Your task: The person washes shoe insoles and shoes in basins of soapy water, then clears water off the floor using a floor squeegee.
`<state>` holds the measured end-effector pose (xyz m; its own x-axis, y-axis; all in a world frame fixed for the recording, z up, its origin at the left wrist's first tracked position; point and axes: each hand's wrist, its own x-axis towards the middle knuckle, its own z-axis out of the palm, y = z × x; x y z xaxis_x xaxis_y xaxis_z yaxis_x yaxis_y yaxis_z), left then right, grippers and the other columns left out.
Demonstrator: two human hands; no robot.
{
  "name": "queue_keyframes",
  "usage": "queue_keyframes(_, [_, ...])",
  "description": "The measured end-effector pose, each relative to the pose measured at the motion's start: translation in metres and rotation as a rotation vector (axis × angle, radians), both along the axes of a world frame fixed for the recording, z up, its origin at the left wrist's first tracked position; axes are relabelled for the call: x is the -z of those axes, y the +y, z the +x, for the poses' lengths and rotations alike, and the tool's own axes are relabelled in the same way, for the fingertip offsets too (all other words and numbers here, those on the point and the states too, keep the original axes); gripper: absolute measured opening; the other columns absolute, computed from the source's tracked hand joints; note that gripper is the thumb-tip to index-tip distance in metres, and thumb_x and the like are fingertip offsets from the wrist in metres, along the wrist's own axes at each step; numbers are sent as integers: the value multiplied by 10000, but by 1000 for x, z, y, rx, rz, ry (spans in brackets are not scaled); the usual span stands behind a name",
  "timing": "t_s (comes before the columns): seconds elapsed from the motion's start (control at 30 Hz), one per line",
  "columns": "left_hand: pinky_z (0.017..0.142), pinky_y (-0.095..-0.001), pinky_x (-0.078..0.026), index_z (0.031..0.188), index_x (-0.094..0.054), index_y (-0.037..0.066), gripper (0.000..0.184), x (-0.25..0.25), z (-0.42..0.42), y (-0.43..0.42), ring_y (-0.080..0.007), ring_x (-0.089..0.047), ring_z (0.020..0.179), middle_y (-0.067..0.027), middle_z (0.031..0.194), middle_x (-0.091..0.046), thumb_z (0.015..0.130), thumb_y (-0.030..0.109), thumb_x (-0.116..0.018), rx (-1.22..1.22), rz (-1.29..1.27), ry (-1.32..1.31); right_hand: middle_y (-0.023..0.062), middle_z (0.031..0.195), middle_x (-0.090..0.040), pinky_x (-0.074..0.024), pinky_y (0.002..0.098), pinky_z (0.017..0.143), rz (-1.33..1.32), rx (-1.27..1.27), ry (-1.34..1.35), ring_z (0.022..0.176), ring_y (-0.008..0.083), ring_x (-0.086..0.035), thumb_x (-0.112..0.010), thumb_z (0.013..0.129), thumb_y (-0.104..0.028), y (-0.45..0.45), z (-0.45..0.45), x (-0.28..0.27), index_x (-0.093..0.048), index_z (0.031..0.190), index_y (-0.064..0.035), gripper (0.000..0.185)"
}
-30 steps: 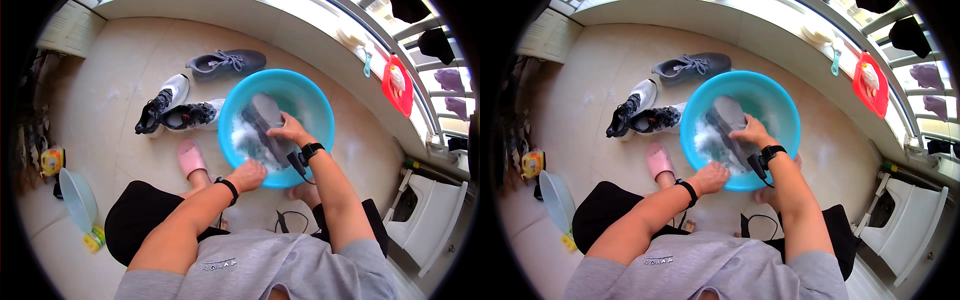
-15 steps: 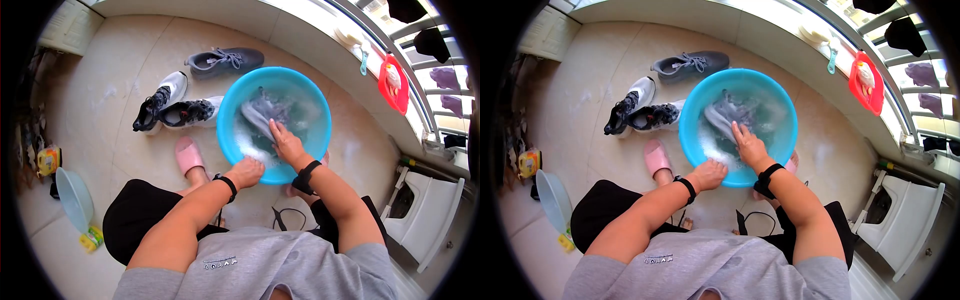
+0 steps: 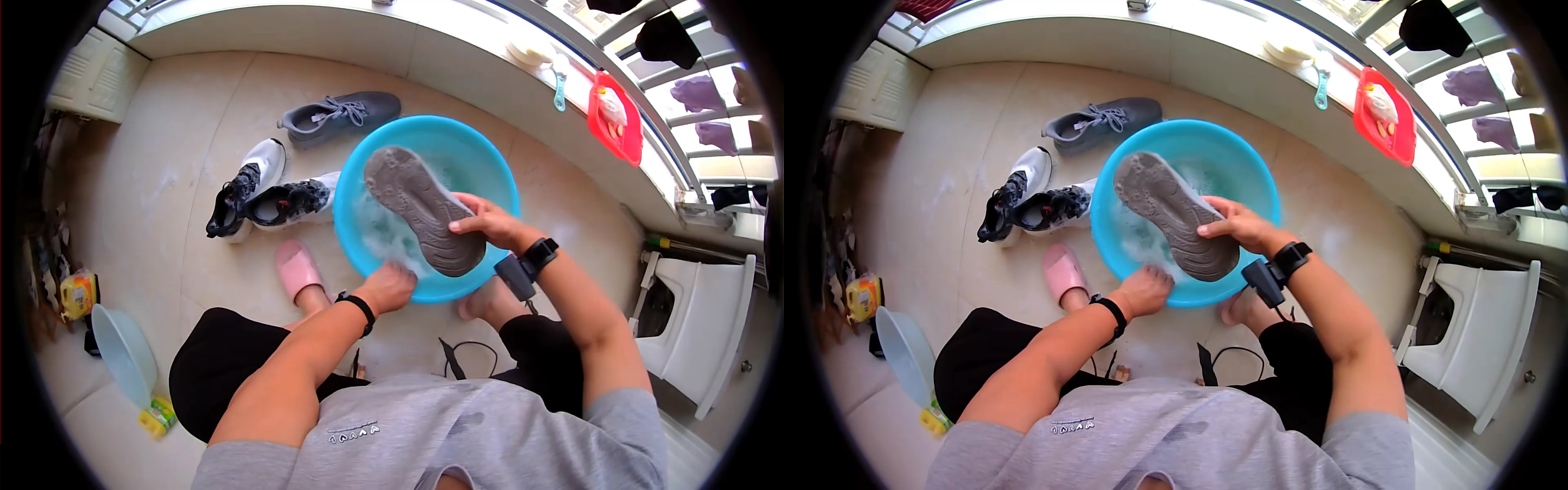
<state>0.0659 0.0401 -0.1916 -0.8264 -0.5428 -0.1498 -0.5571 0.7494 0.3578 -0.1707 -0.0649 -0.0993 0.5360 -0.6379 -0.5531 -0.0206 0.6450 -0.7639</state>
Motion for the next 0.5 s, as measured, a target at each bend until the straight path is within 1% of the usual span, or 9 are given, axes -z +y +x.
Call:
queue_keyframes(0.07, [729, -359, -442, 796, -564, 23, 160, -1, 0, 2, -275, -586, 743, -127, 765, -594, 750, 133, -458, 0, -22, -8, 91, 1259, -491, -347, 322, 1005, 150, 12, -152, 1135, 173, -484, -679, 752, -83, 0, -12, -27, -320, 1350, -24, 700])
queue_keyframes(0.13, [729, -358, -439, 787, -558, 32, 139, 0, -1, 1, -268, -580, 751, -122, 770, -587, 750, 127, -463, 7, 17, -45, 89, 1240, -505, -353, 320, 999, 144, 18, -176, 1128, 172, -489, -672, 760, -79, -1, -21, -50, -330, 1345, -27, 680])
queue_keyframes(0.23, [711, -365, -439, 758, -546, 50, 99, 4, 1, 0, -267, -576, 739, -110, 749, -576, 738, 118, -477, 33, -34, -39, 84, 1223, -517, -360, 320, 993, 122, 25, -185, 1120, 171, -494, -668, 767, -79, -4, -30, -75, -342, 1337, -23, 658])
queue_keyframes(0.27, [711, -365, -439, 758, -546, 50, 99, 3, 2, 2, -267, -576, 739, -110, 749, -576, 738, 118, -477, 46, -40, -37, 83, 1221, -519, -361, 317, 990, 147, 16, -148, 1117, 169, -496, -673, 762, -85, -3, -35, -78, -348, 1335, -24, 661])
queue_keyframes(0.3, [671, -369, -439, 739, -542, 59, 91, 2, 2, 1, -265, -579, 702, -110, 719, -580, 734, 125, -480, 28, -47, 6, 81, 1218, -522, -363, 313, 986, 163, 18, -111, 1114, 167, -498, -679, 758, -91, -3, -43, -82, -353, 1333, -25, 664])
queue_keyframes(0.37, [632, -373, -440, 721, -539, 67, 86, 2, 1, 1, -263, -582, 665, -111, 690, -585, 730, 131, -482, 50, -61, 63, 77, 1199, -537, -368, 304, 976, 81, 17, -48, 1101, 163, -505, -684, 751, -99, 5, -68, -90, -389, 1310, -19, 638])
queue_keyframes(0.43, [601, -380, -443, 696, -531, 68, 68, 4, 0, -1, -268, -574, 653, -114, 671, -573, 717, 117, -490, 22, -31, 60, 76, 1208, -535, -358, 299, 985, 38, -20, 129, 1106, 155, -497, -673, 753, -94, 19, -116, -97, -404, 1299, -4, 615])
queue_keyframes(0.47, [595, -389, -444, 686, -527, 67, 58, 2, 1, -4, -274, -569, 647, -117, 665, -565, 711, 107, -493, 17, 9, 52, 78, 1173, -557, -393, 290, 951, -2, 75, 171, 1054, 151, -533, -657, 761, -87, 35, -141, -102, -421, 1276, 12, 575])
queue_keyframes(0.5, [589, -397, -444, 676, -523, 67, 50, -1, 0, -4, -281, -564, 642, -121, 659, -558, 705, 97, -495, 20, 47, 52, 78, 1173, -557, -393, 290, 951, -21, 135, 205, 1054, 151, -533, -657, 761, -87, 53, -167, -109, -421, 1276, 12, 575])
